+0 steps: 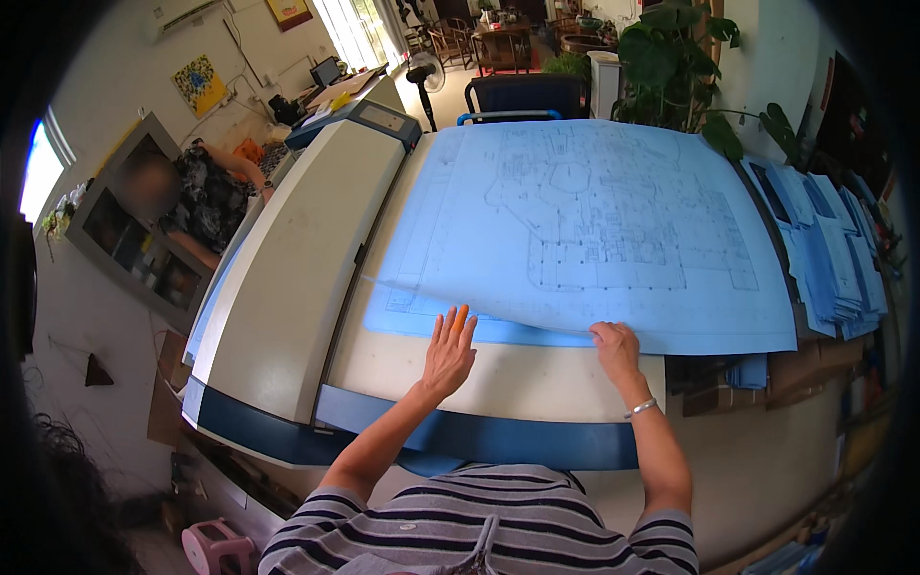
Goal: The person aligns and organizes large blue architectural prints on a flat surface. They slide individual sheets into place, stack them, and smooth the edges by hand to maintain a neat order.
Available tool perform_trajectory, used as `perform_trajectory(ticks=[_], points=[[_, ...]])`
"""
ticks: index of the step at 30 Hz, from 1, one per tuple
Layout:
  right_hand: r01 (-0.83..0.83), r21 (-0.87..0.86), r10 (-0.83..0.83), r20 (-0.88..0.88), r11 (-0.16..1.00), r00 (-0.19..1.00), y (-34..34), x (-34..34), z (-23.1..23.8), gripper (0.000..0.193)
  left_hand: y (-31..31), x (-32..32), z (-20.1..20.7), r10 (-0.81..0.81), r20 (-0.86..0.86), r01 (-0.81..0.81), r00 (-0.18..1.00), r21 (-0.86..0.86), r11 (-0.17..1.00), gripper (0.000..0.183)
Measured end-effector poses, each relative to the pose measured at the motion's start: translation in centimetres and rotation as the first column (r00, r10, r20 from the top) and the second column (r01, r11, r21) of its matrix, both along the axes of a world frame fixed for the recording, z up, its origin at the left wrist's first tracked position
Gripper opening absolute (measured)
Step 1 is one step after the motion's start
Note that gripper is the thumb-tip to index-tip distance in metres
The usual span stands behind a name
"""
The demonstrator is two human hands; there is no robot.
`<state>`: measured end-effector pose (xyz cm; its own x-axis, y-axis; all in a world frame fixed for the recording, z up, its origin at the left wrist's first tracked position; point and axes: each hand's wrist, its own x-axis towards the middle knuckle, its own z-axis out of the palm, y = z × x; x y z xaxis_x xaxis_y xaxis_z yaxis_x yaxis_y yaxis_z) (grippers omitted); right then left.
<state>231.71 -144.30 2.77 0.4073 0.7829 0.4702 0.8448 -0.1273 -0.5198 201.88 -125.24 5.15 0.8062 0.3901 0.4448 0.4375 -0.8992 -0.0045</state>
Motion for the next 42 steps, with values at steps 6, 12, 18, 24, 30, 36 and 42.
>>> perform_trajectory(ticks=[6,12,18,24,30,36,42], points=[[-0.086,0.009,0.086,-0.003,0.996,0.996,-0.3,-3.1,-0.6,0.019,-0.1,1.3,2.1,-0.052,0.079,0.031,0.996,0.253,0.967,0.052],[-0.175,-0.161,0.167,-0.062,0.971,0.984,-3.2,-5.6,-1.0,0.019,1.5,-2.0,-0.2,-0.111,-0.044,0.116,0.993,0.133,0.984,0.002],[-0.118,-0.333,0.079,-0.127,0.935,0.989,-7.5,-7.2,1.1,0.034,-1.0,-5.6,-2.3,-0.002,-0.132,-0.017,0.991,-0.141,0.99,0.002],[-0.071,-0.348,-0.019,-0.249,0.935,0.968,-10.1,-7.7,2.2,0.039,-4.2,-5.0,2.4,0.072,-0.201,-0.143,0.977,-0.364,0.92,0.051],[-0.03,-0.434,-0.052,-0.176,0.901,0.983,-11.0,-7.7,2.4,0.04,-4.2,-6.3,2.5,0.163,-0.386,-0.332,0.908,-0.424,0.842,0.053],[-0.001,-0.44,-0.065,-0.134,0.898,0.989,-12.0,-8.0,2.6,0.043,-4.9,-7.4,1.1,0.189,-0.272,-0.275,0.944,-0.324,0.905,0.05],[0.04,-0.381,-0.073,-0.073,0.924,0.995,-12.8,-8.8,2.0,0.046,-5.7,-8.4,0.4,0.203,-0.18,-0.254,0.962,-0.335,0.907,0.05]])
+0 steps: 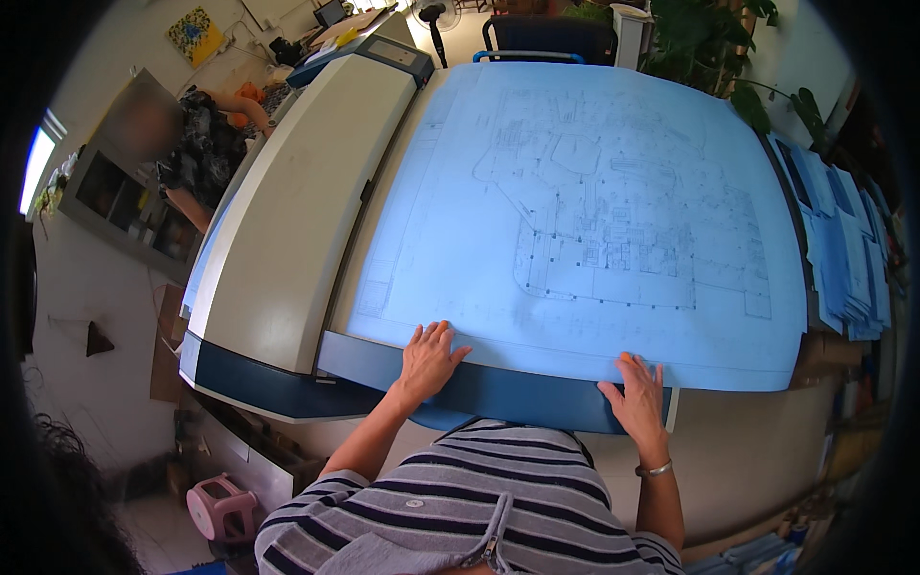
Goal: The person aligns and organizes large blue architectural prints on a flat surface. They slide individual sheets into place, stack them, and smooth the edges by hand to maintain a neat order.
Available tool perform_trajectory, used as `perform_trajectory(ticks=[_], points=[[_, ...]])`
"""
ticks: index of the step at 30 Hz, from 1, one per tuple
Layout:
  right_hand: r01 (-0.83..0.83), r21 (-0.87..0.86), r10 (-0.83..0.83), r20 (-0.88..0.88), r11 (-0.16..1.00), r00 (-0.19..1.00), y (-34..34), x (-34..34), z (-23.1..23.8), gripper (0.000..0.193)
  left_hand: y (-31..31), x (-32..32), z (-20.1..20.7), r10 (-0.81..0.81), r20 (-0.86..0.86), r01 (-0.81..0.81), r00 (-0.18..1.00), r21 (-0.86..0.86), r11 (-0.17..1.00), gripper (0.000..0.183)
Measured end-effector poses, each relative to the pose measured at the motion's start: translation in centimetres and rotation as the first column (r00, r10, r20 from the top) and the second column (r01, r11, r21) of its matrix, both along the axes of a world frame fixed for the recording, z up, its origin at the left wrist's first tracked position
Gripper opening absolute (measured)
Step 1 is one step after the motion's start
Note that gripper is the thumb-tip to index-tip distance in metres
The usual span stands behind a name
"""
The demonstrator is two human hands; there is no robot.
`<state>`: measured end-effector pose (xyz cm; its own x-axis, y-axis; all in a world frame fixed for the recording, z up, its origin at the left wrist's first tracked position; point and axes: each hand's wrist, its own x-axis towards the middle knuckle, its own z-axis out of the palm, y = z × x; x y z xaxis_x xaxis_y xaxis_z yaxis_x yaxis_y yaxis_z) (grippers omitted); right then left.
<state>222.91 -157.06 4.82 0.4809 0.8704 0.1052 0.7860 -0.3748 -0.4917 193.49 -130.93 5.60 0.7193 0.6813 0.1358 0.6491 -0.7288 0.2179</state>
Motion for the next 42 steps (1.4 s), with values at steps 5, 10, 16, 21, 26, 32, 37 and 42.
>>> perform_trajectory(ticks=[5,10,16,21,26,32,37,42], points=[[-0.002,-0.024,0.0,-0.055,1.0,0.998,-0.4,-0.1,0.4,0.047,-0.4,-0.8,0.2,0.063,-0.058,-0.061,0.996,0.037,0.997,0.046],[-0.01,-0.056,0.007,-0.048,0.998,0.999,-0.6,-0.2,1.2,0.044,-0.6,-1.2,1.0,0.093,-0.087,-0.099,0.992,-0.059,0.993,0.045],[-0.035,-0.012,0.036,0.025,0.999,0.999,-0.4,-0.1,1.1,0.038,-1.0,-0.9,2.2,0.126,-0.194,-0.142,0.973,-0.07,0.987,0.046],[0.004,0.051,-0.005,0.023,0.999,1.0,0.1,-0.3,0.8,0.036,-0.9,-0.8,2.7,0.146,-0.237,-0.181,0.96,-0.13,0.975,0.052],[0.01,0.118,-0.014,0.032,0.993,0.999,0.6,-0.2,0.4,0.035,-1.0,-1.7,0.4,0.154,-0.048,-0.149,0.987,0.083,0.985,0.053],[0.019,0.066,-0.021,0.034,0.998,0.999,0.7,-0.1,1.0,0.034,-1.0,-1.9,-0.3,0.157,-0.014,-0.155,0.987,0.104,0.982,0.054],[0.001,0.007,-0.001,0.023,1.0,1.0,0.5,0.2,0.9,0.038,-1.2,-2.3,0.0,0.167,0.036,-0.17,0.985,0.098,0.981,0.055],[0.068,0.032,-0.071,0.133,0.997,0.989,0.6,-0.3,1.2,0.042,-1.3,-2.2,0.4,0.15,-0.028,-0.149,0.988,0.036,0.988,0.055]])
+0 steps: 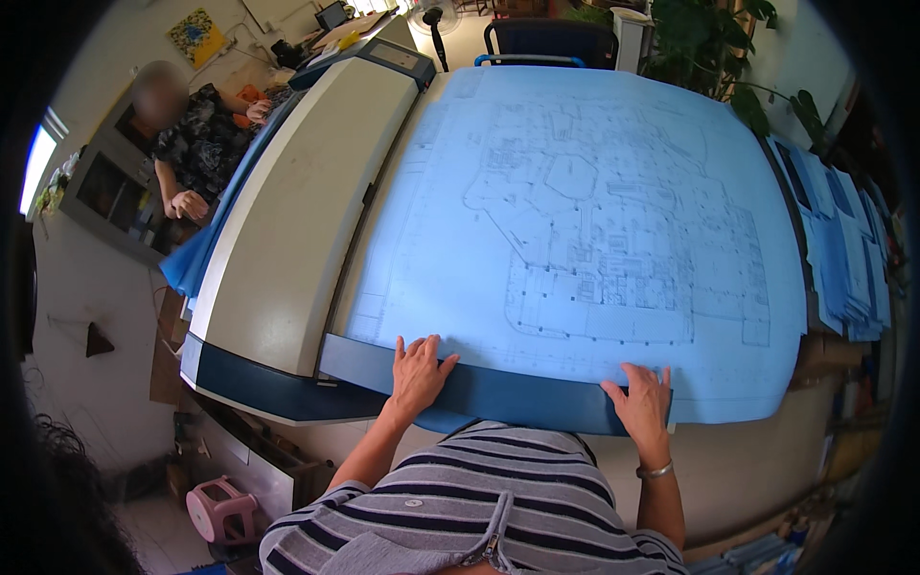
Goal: The person aligns and organizes large blue architectural prints on a flat surface. They slide individual sheets into place, stack them, and smooth the edges by hand to maintain a neat order.
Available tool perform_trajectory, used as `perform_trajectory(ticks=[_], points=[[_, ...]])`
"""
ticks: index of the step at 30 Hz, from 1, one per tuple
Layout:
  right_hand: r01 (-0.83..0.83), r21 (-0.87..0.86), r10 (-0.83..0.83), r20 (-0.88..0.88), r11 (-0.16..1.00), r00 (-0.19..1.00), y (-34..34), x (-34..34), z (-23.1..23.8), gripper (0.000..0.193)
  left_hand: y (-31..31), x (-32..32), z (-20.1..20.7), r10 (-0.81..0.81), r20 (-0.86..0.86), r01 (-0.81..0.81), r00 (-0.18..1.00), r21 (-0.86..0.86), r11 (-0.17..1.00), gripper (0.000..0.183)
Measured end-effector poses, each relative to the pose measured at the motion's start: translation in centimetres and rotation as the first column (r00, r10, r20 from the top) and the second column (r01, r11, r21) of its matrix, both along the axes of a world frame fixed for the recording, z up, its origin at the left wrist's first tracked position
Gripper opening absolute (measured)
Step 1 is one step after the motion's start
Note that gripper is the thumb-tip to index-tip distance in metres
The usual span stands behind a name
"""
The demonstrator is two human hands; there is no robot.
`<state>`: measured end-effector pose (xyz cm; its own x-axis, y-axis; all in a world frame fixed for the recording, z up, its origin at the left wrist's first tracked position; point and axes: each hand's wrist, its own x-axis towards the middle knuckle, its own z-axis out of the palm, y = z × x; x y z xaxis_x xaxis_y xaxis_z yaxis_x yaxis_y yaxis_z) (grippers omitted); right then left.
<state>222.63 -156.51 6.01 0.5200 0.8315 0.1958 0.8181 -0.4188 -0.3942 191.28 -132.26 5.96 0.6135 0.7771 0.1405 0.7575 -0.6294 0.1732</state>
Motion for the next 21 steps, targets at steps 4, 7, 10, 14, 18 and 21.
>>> perform_trajectory(ticks=[4,7,10,14,18,21], points=[[0.039,-0.064,-0.042,-0.032,0.997,0.999,0.3,-0.3,0.3,0.042,0.0,0.1,0.2,0.018,-0.026,-0.019,0.999,-0.035,0.999,0.055],[0.004,-0.01,-0.004,0.012,1.0,1.0,0.0,-0.1,-0.9,0.041,0.0,-0.2,-0.5,0.009,0.034,-0.009,0.999,0.008,1.0,0.055],[-0.007,0.004,0.007,-0.006,1.0,1.0,-0.3,0.0,-1.1,0.04,-0.4,-0.2,-0.2,0.036,-0.012,-0.036,0.999,0.004,0.999,0.056],[-0.023,-0.034,0.022,-0.036,0.999,0.999,-0.3,-0.1,-0.5,0.039,-0.4,-0.1,0.2,0.05,-0.037,-0.051,0.998,-0.008,0.999,0.058],[-0.042,-0.048,0.04,-0.049,0.998,0.998,-0.2,-0.3,-0.2,0.039,-0.3,-0.5,-0.2,0.052,-0.006,-0.051,0.999,0.044,0.998,0.057],[-0.057,-0.034,0.054,-0.063,0.998,0.997,-0.1,-0.4,-0.1,0.039,-0.2,-0.6,-0.1,0.06,0.005,-0.061,0.998,0.056,0.997,0.055]])
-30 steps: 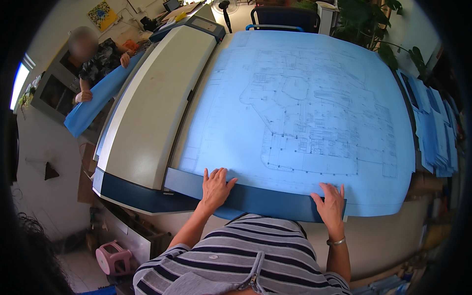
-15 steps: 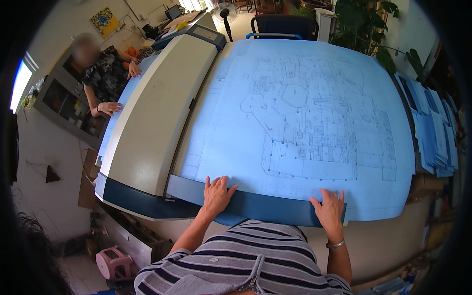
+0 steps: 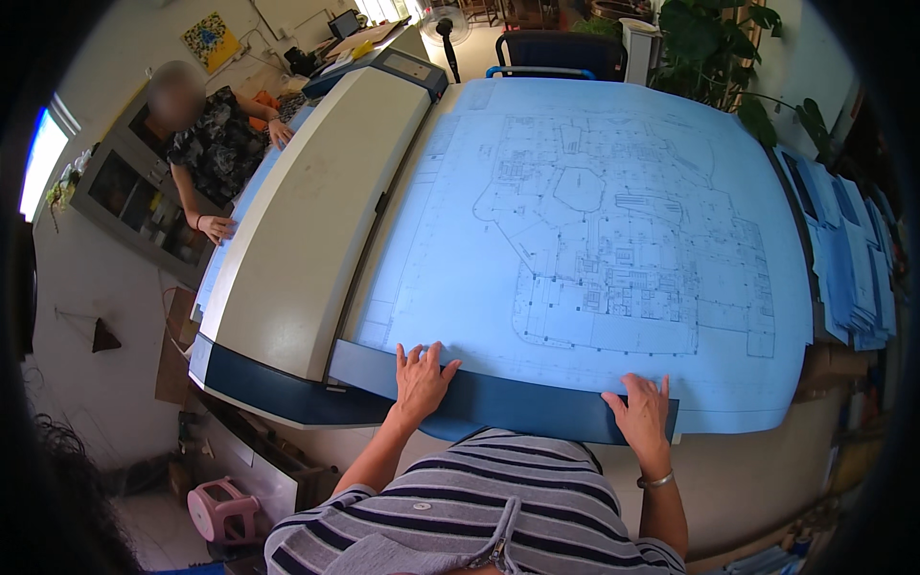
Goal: The person aligns and organizes large blue architectural prints on a flat surface. They slide individual sheets into place, stack them, and smooth the edges by hand to maintain a neat order.
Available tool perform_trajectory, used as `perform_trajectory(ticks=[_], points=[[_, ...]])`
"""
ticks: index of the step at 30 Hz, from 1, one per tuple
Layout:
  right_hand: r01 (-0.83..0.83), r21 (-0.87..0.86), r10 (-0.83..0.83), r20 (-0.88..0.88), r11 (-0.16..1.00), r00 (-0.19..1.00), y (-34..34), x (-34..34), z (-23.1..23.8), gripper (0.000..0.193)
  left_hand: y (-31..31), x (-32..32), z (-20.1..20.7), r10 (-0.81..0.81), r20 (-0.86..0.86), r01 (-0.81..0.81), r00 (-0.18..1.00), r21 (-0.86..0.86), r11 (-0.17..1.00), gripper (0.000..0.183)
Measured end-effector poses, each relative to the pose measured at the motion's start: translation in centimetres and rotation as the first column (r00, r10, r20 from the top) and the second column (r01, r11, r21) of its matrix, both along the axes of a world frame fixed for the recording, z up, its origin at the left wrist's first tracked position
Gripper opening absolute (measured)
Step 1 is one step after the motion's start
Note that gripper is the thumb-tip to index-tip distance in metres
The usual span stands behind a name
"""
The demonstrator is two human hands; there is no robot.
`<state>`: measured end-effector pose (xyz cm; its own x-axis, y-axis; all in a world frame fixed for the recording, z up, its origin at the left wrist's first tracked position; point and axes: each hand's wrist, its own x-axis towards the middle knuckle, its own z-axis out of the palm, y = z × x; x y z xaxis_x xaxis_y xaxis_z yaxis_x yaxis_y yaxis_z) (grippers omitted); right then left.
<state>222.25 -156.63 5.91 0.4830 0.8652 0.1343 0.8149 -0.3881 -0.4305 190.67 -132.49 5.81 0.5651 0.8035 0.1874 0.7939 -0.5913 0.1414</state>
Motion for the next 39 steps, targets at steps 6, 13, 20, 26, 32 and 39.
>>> perform_trajectory(ticks=[6,13,20,26,32,39], points=[[-0.021,-0.022,0.021,-0.01,1.0,1.0,0.1,0.2,0.2,0.041,0.2,-0.2,-0.5,0.009,0.038,-0.01,0.999,0.008,1.0,0.057],[-0.032,-0.006,0.031,-0.034,0.999,0.999,0.4,-0.5,1.0,0.046,-0.3,-0.4,-0.8,0.001,0.016,0.0,1.0,-0.013,1.0,0.06],[-0.033,0.002,0.033,-0.016,0.999,0.999,0.6,-0.9,0.2,0.047,-0.1,-0.1,-0.4,0.016,0.01,-0.017,1.0,0.04,0.999,0.061],[-0.005,0.042,0.011,-0.156,0.999,0.988,-0.4,0.5,0.3,0.048,-0.6,0.3,0.2,0.038,0.016,-0.038,0.999,-0.016,0.999,0.063],[-0.029,0.0,0.029,-0.032,1.0,0.999,-0.6,0.6,0.9,0.047,-0.7,0.2,-0.1,0.025,0.006,-0.025,1.0,0.018,1.0,0.063],[-0.049,0.003,0.049,-0.044,0.999,0.998,-0.3,0.5,1.3,0.048,-0.5,0.3,0.2,0.075,0.006,-0.075,0.997,0.002,0.997,0.063]])
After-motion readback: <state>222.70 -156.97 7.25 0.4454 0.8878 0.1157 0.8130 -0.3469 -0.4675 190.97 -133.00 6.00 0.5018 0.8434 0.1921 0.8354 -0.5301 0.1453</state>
